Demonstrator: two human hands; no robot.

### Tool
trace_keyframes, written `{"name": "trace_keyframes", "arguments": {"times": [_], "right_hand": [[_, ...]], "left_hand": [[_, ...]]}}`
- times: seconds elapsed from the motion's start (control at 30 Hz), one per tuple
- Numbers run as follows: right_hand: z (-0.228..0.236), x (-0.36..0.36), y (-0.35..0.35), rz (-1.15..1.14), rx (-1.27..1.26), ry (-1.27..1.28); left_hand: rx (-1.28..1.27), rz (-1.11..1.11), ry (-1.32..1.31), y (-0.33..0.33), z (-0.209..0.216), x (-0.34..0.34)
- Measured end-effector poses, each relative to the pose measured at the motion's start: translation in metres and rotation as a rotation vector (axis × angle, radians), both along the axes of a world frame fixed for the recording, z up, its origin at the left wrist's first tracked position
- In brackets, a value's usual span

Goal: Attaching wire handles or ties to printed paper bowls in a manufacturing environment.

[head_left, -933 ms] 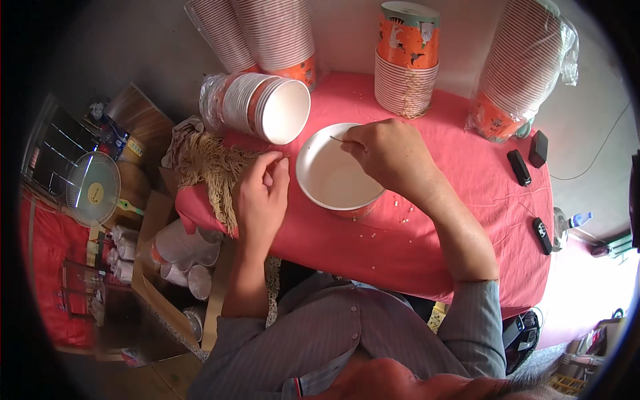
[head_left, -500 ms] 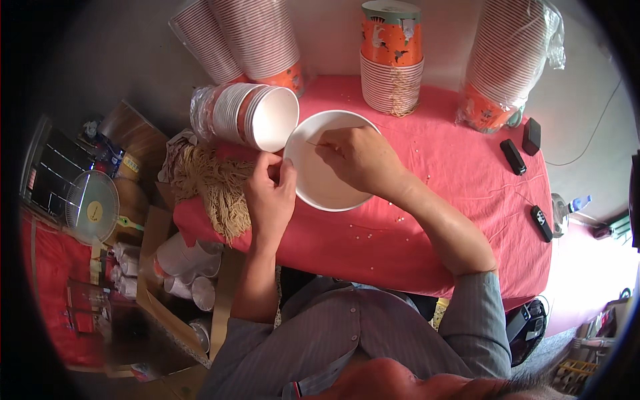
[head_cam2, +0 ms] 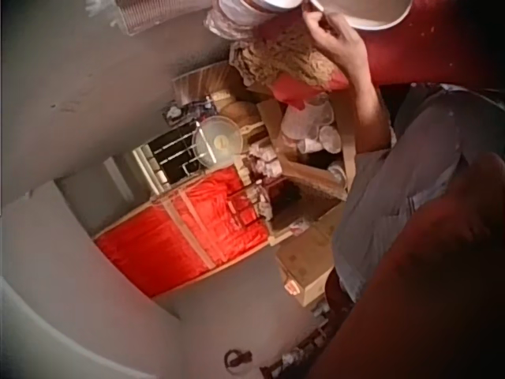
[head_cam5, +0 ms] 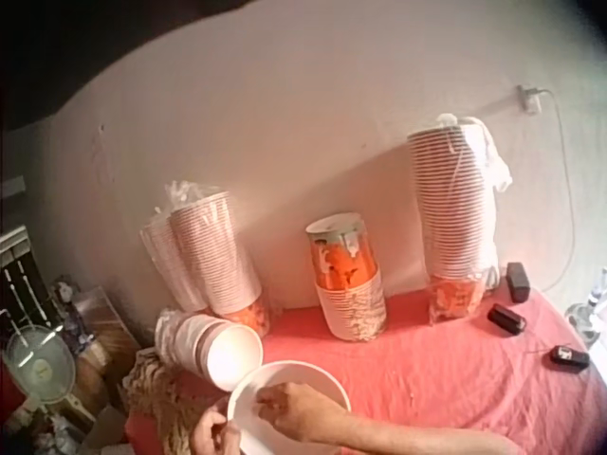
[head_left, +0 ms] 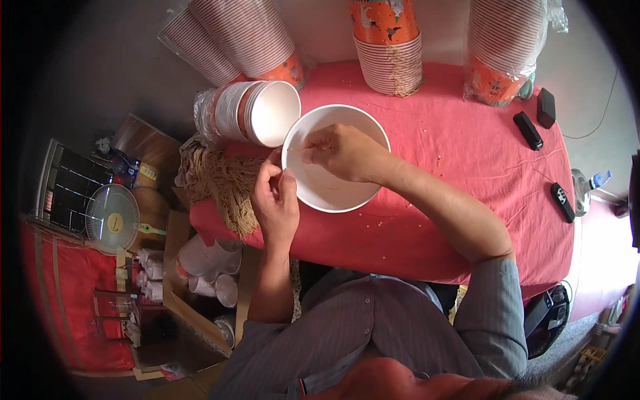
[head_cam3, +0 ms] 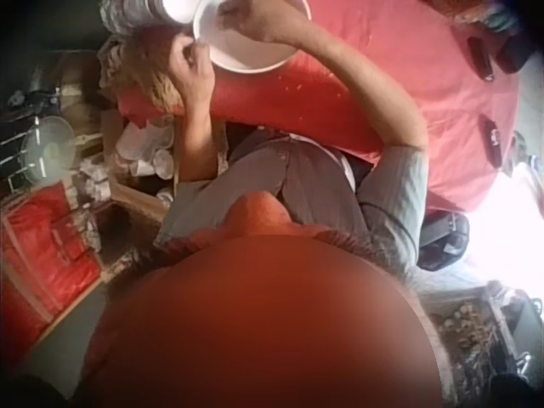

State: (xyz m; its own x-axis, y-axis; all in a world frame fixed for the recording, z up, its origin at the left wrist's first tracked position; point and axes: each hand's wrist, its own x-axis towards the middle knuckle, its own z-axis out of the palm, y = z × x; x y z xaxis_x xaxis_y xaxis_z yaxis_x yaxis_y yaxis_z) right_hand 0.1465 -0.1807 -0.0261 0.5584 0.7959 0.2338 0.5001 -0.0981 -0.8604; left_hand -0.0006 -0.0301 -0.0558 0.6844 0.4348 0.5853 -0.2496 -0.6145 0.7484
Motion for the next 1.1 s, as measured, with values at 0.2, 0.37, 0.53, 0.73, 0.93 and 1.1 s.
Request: {"name": "trace_keyframes", "arguments": {"times": [0.2, 0.37, 0.53, 0.73, 0.93, 1.1], "right_hand": [[0.000, -0.003, -0.001, -0.008, -0.006, -0.002], [0.000, -0.004, 0.000, -0.017, 0.016, -0.015], [0.001, -0.003, -0.002, -0.001, 0.020, 0.008], [0.010, -0.004, -0.005, 0.040, -0.015, -0.031], [0.012, -0.003, -0.010, 0.065, -0.009, -0.049], [0.013, -0.005, -0.008, 0.062, -0.014, -0.031]], "left_hand": [[0.057, -0.016, -0.002, 0.001, -0.004, 0.000], [0.040, -0.029, -0.007, 0.001, -0.004, -0.001], [0.042, -0.015, 0.032, -0.006, -0.001, -0.003], [-0.047, -0.119, -0.003, -0.005, 0.004, -0.006], [-0.009, -0.194, 0.094, 0.002, 0.016, 0.000], [0.072, -0.187, 0.114, 0.013, 0.017, -0.002]]}}
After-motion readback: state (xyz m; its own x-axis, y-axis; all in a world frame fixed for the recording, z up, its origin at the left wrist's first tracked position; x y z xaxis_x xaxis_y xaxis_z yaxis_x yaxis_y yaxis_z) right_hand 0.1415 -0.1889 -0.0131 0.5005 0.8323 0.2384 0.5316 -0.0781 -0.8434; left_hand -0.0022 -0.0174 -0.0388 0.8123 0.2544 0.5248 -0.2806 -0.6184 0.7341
